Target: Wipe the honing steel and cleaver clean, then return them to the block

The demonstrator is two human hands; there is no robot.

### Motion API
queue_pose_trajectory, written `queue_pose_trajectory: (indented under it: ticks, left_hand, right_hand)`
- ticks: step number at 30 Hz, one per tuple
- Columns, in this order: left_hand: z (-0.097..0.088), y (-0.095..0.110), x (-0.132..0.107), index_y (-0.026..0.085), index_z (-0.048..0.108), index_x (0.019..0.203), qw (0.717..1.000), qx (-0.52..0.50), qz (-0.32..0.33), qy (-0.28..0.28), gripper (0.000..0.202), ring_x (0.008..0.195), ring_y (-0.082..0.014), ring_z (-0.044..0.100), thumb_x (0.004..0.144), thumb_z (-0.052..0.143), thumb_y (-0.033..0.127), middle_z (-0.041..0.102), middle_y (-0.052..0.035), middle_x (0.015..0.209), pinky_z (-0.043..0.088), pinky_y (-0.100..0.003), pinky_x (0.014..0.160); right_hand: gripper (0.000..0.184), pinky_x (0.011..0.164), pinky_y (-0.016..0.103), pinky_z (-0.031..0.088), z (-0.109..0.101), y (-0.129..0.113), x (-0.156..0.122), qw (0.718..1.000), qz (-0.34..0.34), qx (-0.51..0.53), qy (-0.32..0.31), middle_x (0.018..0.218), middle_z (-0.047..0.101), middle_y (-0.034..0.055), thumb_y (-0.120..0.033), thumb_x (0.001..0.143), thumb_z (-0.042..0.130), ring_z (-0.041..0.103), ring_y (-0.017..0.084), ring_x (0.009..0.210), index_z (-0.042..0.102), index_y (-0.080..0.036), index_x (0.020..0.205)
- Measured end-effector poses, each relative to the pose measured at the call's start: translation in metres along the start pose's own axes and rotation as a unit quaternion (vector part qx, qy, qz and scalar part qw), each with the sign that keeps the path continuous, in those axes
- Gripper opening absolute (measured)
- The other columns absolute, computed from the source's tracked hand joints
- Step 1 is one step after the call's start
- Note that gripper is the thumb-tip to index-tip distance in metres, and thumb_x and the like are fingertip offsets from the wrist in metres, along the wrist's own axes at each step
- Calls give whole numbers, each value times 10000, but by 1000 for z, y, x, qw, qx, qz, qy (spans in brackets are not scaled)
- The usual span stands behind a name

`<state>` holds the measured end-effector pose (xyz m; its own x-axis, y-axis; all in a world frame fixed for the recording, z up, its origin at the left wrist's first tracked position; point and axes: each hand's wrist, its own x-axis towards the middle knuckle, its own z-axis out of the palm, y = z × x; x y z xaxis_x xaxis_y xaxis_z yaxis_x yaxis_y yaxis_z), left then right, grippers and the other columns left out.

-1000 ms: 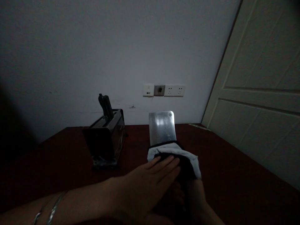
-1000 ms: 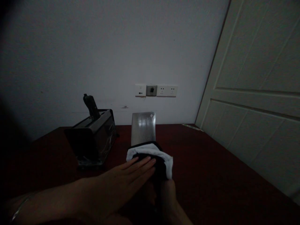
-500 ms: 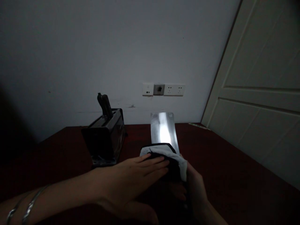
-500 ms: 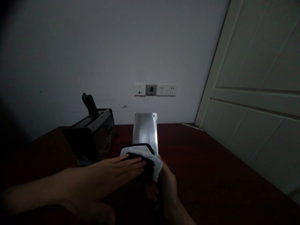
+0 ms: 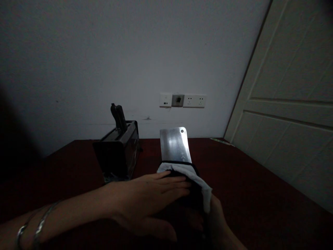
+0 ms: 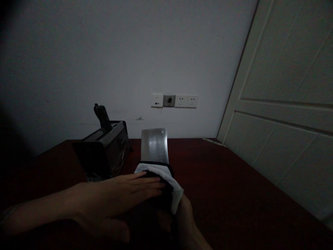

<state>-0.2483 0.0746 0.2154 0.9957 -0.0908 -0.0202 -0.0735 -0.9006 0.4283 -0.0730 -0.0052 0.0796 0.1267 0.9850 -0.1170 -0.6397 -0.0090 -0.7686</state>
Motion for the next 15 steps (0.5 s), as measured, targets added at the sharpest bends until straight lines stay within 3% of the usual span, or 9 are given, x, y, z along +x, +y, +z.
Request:
queue_pose_trajectory:
  ticks: [4, 7, 10, 15]
  left_hand:
    - [1, -3, -7, 206, 203, 1412, 1000, 13, -8, 2, 686, 1349, -227, 170, 850, 415, 538, 183, -45, 1467, 93, -391, 1129]
    - [5, -9, -10, 201, 153, 1423, 999, 42, 2, -2, 724, 1349, -233, 162, 843, 435, 530, 151, -52, 1472, 99, -389, 1126]
    - [8, -16, -11, 185, 112, 1428, 996, 87, 11, -4, 734, 1351, -228, 153, 851, 431, 509, 122, -61, 1475, 104, -382, 1124]
    - [4, -32, -9, 176, 66, 1432, 981, 191, -18, 22, 753, 1362, -228, 103, 854, 413, 511, 68, -70, 1484, 94, -400, 1116]
  right_hand:
    - [386, 282, 210, 206, 9, -13, -3, 999, 25, 23, 34, 341, 384, -37, -551, 591, 655, 333, 87, 306, 550, -195, 490]
    - [521, 263, 178, 162, 15, -17, -7, 997, 61, 39, 40, 281, 316, -51, -623, 660, 558, 264, 50, 240, 466, -178, 406]
    - [534, 255, 162, 169, 15, -16, -7, 995, 72, 71, 7, 292, 318, -56, -614, 700, 520, 239, 32, 232, 434, -176, 406]
    - [468, 242, 151, 178, 16, -13, -3, 984, 117, 110, -77, 343, 370, -62, -588, 690, 550, 225, 22, 242, 514, -151, 525]
